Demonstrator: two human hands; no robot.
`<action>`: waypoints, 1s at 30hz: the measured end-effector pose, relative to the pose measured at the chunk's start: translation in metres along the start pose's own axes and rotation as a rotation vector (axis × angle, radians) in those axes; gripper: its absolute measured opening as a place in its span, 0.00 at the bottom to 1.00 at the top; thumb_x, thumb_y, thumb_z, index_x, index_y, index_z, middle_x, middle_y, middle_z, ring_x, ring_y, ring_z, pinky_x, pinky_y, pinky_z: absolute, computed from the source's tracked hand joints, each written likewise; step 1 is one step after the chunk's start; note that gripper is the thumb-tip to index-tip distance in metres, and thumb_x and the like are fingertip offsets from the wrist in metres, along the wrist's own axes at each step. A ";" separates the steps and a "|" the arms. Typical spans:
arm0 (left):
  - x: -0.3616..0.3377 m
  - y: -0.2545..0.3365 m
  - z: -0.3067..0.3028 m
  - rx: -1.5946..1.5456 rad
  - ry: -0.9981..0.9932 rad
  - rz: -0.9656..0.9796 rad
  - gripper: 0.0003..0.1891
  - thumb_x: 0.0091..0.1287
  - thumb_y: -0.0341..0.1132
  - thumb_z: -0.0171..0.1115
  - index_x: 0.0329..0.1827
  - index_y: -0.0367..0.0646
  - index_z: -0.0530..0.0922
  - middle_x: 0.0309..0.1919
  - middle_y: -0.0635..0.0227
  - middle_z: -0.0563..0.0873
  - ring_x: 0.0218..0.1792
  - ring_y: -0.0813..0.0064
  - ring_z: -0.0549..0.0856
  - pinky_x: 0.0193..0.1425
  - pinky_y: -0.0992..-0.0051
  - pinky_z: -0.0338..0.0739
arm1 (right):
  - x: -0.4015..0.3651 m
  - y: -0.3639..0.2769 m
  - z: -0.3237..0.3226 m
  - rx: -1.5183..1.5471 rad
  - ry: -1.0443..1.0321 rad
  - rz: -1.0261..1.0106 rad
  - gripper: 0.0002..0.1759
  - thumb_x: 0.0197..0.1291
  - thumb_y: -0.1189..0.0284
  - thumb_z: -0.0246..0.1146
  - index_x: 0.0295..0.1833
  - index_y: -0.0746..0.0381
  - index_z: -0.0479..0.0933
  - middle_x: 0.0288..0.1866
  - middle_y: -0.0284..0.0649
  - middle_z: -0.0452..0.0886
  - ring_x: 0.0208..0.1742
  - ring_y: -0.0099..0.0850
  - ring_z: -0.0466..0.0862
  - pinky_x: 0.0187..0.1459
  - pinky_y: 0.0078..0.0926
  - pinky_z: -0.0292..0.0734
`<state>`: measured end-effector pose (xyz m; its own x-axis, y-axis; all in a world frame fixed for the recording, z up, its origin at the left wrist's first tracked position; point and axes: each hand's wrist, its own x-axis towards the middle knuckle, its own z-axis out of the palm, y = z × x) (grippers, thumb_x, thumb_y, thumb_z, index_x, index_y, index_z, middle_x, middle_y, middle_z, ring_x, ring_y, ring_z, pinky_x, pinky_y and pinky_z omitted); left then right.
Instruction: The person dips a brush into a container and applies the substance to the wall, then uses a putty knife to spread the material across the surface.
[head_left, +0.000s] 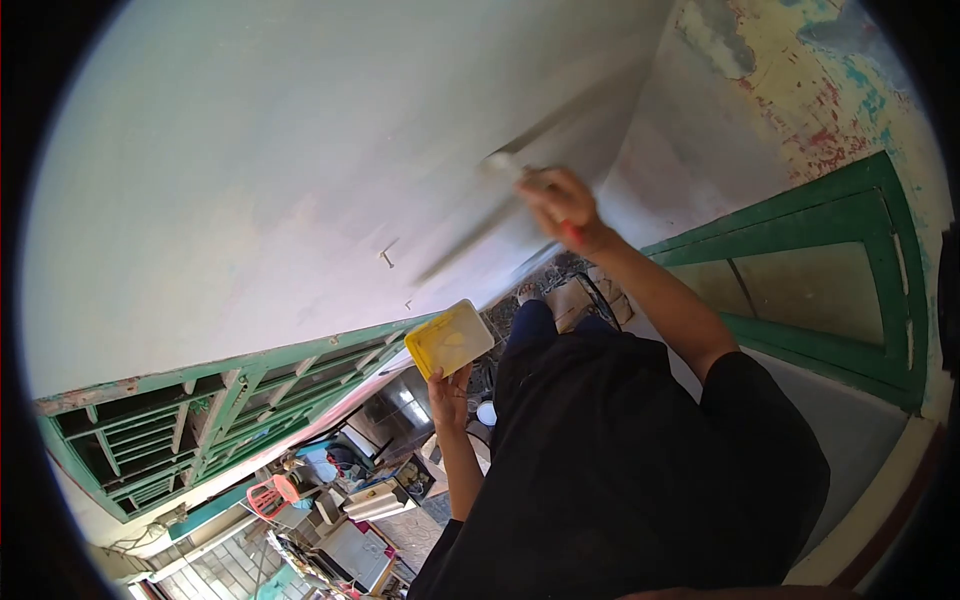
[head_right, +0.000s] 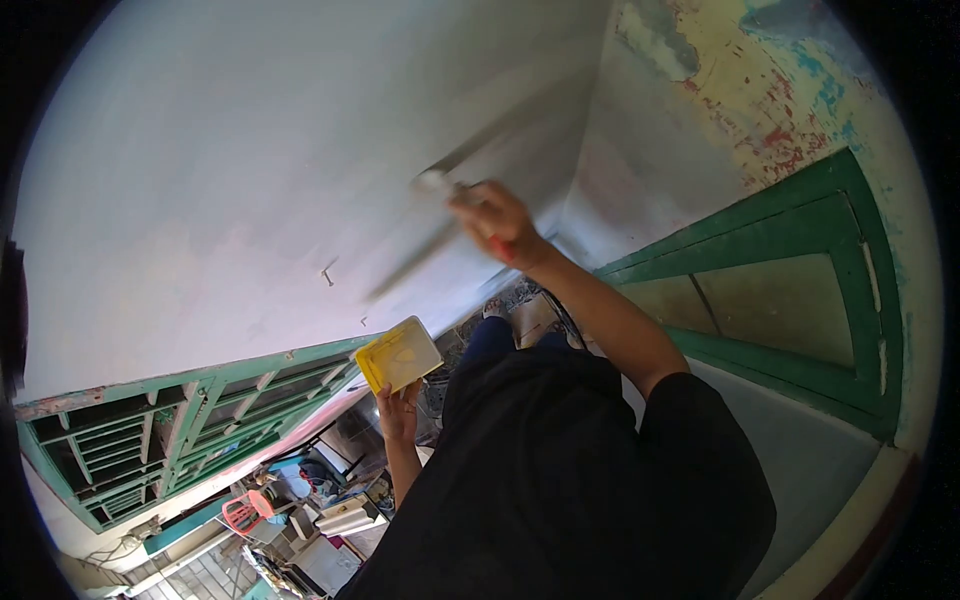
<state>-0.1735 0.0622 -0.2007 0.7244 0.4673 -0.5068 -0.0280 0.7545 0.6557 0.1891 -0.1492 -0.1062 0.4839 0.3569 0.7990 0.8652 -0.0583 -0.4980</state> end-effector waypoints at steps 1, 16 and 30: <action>-0.001 0.000 0.000 -0.006 0.005 0.004 0.32 0.70 0.41 0.64 0.75 0.42 0.66 0.68 0.57 0.77 0.67 0.54 0.80 0.73 0.55 0.77 | 0.010 -0.002 -0.011 -0.144 0.145 -0.050 0.21 0.58 0.85 0.69 0.57 0.59 0.86 0.45 0.41 0.77 0.36 0.29 0.82 0.38 0.25 0.83; -0.009 -0.010 -0.016 -0.077 0.040 0.009 0.31 0.70 0.42 0.65 0.73 0.41 0.69 0.67 0.56 0.77 0.67 0.52 0.79 0.73 0.53 0.77 | -0.036 -0.099 0.148 0.231 -0.345 -0.291 0.18 0.52 0.75 0.70 0.51 0.60 0.81 0.56 0.45 0.78 0.57 0.41 0.83 0.41 0.29 0.90; -0.012 -0.015 -0.014 -0.093 0.060 0.050 0.32 0.72 0.42 0.62 0.76 0.43 0.66 0.68 0.56 0.78 0.68 0.55 0.79 0.74 0.55 0.76 | -0.061 0.013 0.018 -0.087 0.051 0.267 0.21 0.58 0.86 0.66 0.56 0.59 0.86 0.52 0.42 0.77 0.40 0.32 0.85 0.38 0.26 0.84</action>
<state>-0.1915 0.0518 -0.2127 0.6778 0.5301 -0.5095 -0.1286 0.7678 0.6277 0.1687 -0.1553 -0.1676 0.7006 0.2705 0.6603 0.7129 -0.2250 -0.6642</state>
